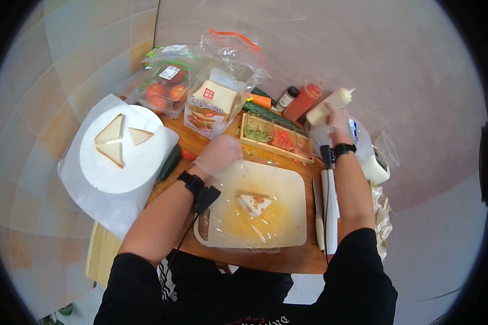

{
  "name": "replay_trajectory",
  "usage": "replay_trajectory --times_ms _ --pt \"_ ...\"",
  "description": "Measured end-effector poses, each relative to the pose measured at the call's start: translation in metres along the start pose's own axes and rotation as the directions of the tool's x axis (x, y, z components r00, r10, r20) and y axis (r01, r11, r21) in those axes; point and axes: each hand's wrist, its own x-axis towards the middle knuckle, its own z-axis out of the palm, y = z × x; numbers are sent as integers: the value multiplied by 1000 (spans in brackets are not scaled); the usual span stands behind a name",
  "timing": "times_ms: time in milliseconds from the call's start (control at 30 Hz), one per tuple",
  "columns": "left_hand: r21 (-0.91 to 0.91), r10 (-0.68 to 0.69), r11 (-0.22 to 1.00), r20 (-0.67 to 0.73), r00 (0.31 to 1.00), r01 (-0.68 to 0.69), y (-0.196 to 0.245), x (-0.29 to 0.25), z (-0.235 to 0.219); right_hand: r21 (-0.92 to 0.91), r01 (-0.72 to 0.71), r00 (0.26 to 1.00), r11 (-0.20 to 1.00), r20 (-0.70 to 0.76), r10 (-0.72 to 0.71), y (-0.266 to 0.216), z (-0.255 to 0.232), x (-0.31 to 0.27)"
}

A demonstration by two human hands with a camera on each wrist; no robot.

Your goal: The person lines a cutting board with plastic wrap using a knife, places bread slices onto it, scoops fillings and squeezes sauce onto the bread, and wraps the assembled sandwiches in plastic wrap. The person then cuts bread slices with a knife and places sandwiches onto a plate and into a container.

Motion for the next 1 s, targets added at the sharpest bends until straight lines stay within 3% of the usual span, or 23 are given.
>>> replay_trajectory --times_ms 33,100,200,267,300,333,367,433,467,533,667,767,833,867,967,1000 --pt "19 77 997 9 997 -77 -2 -1 2 -15 53 999 998 -5 -53 -16 -13 2" --pt "66 62 996 2 998 -62 0 0 2 35 221 974 975 35 -222 -65 -36 -13" --pt "136 84 987 -7 996 -82 -8 3 3 245 491 810 836 224 -542 -139 -64 -69" --pt "154 117 982 -11 993 -114 -9 0 8 -186 656 738 731 360 -570 -189 -81 -125" --pt "138 119 983 -5 993 -117 -5 0 6 -366 821 571 438 511 -643 -214 -86 -148" --pt "126 123 985 0 992 -122 0 0 2 -458 886 397 71 672 -625 -228 -88 -167" --pt "127 123 984 2 992 -122 5 0 0 -458 886 398 72 670 -626 -229 -89 -183" --pt "79 4 997 32 999 -7 13 0 -2 -315 929 192 -193 859 -474 -231 -89 -211" --pt "79 7 997 31 999 -9 10 0 -2 -316 929 193 -195 859 -475 -232 -88 -223" --pt "86 84 992 48 995 -87 6 0 -2 -251 905 177 -343 957 -231 -234 -85 -243" --pt "164 80 983 43 996 -86 5 2 -1 -281 907 219 -312 951 -220 -245 -71 -259" --pt "65 86 994 15 996 -87 3 1 -1 -247 900 154 -358 951 -269 -248 -64 -261" --pt "64 55 996 38 998 -57 0 1 -2 -261 838 243 -480 965 -99 -243 -62 -264" --pt "63 53 996 37 998 -55 -2 1 -2 -259 839 241 -479 965 -98 -245 -61 -266" --pt "23 79 997 15 997 -79 -4 2 1 -191 869 189 -456 981 -50 -254 -57 -272" --pt "0 41 999 3 999 -41 -4 3 3 -194 884 142 -425 978 -151 -256 -54 -273"
